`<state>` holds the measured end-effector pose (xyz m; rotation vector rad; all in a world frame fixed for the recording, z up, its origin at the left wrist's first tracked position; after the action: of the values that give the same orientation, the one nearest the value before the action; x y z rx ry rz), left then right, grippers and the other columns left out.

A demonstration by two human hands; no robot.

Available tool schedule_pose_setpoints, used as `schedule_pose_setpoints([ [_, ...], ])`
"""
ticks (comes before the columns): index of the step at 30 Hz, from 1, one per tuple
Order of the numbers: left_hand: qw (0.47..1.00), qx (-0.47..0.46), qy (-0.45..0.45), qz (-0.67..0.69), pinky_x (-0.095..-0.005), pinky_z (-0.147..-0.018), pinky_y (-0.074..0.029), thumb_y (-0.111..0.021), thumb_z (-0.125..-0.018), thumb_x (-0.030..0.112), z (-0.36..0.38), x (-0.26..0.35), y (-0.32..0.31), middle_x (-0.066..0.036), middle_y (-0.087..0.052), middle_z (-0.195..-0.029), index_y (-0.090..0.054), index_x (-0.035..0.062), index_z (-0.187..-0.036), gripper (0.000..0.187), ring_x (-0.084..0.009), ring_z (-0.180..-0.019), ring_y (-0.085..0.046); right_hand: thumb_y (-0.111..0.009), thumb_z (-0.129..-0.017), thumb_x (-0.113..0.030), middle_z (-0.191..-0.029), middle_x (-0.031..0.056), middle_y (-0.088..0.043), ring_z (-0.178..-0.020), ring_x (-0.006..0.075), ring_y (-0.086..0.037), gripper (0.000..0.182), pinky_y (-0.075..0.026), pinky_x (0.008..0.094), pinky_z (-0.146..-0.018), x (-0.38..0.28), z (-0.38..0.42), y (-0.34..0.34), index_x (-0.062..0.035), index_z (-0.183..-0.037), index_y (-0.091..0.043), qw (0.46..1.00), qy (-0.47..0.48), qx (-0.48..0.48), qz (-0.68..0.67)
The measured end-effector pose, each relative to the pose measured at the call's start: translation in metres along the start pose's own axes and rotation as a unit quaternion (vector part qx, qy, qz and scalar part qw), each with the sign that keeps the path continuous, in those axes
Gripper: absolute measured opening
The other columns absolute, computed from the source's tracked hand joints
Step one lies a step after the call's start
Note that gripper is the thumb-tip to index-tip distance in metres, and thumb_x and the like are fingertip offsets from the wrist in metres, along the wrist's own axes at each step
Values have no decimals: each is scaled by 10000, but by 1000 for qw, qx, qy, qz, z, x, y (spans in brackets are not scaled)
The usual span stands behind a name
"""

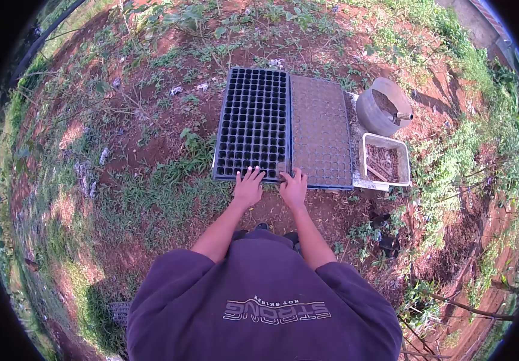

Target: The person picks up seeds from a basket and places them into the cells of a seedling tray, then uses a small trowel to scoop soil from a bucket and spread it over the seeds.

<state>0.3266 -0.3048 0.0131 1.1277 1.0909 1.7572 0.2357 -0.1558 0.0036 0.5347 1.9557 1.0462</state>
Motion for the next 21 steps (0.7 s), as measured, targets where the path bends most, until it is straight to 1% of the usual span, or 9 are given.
schedule_pose_setpoints([
  [3,1000,9,3,20,-575,-1129,-153,-490,-876,204,3,0,-1,-72,-282,-1515,-381,181,-1402,538,-270,-1412,-231,-619,-697,-120,-1201,147,-494,-1072,355,-463,328,-422,459,-901,-4,1,5,-145,-1013,-704,1000,-4,-23,8],
  [5,999,24,-1,31,-578,-1126,-158,-489,-873,197,3,-1,-2,-68,-295,-1510,-384,184,-1400,537,-265,-1407,-249,-613,-707,-150,-1244,180,-476,-1090,378,-460,349,-417,471,-919,-6,-1,10,-133,-1049,-683,998,-11,-51,19],
  [9,998,32,-2,44,-577,-1125,-161,-512,-871,231,0,-3,-4,-54,-311,-1507,-386,207,-1402,546,-266,-1398,-274,-618,-712,-183,-1266,185,-463,-1100,379,-454,372,-415,477,-925,-7,-4,11,-131,-1077,-667,998,-18,-56,27],
  [11,998,35,-1,43,-580,-1124,-159,-513,-870,230,0,-5,-5,-52,-321,-1503,-388,209,-1400,546,-261,-1393,-288,-615,-716,-199,-1260,190,-464,-1105,380,-449,378,-414,481,-927,-6,-3,9,-132,-1086,-660,998,3,-63,28],
  [15,998,44,-3,36,-586,-1122,-156,-513,-870,231,-1,-6,-9,-51,-324,-1501,-389,208,-1398,543,-252,-1390,-297,-620,-717,-211,-1282,184,-451,-1112,385,-443,396,-415,487,-927,-7,0,6,-139,-1105,-655,997,-3,-74,36],
  [17,998,51,-6,42,-589,-1121,-152,-511,-870,234,-1,-7,-10,-49,-330,-1498,-395,209,-1395,539,-248,-1385,-307,-626,-715,-218,-1313,172,-430,-1115,389,-443,411,-417,491,-924,-10,0,8,-148,-1119,-652,994,-31,-91,43],
  [18,998,52,-6,43,-589,-1121,-152,-511,-870,234,-1,-6,-8,-49,-330,-1498,-395,209,-1395,539,-248,-1385,-307,-626,-715,-218,-1313,172,-430,-1115,389,-443,411,-417,491,-924,-9,0,7,-148,-1119,-652,995,-30,-90,44],
  [21,998,39,0,42,-589,-1122,-150,-510,-869,233,-2,-6,-4,-52,-347,-1489,-405,204,-1388,531,-247,-1378,-320,-630,-713,-221,-1350,164,-404,-1123,394,-440,429,-414,496,-929,-9,-4,5,-157,-1137,-644,991,-37,-115,60],
])
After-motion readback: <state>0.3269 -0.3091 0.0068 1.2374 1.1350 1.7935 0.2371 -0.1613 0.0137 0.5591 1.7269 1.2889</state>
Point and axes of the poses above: each hand's wrist, its own z-axis away from the middle knuckle, its own y-axis out of the back of the hand, x = y × z, the point moved 1 cm from there along -z, towards the middle knuckle
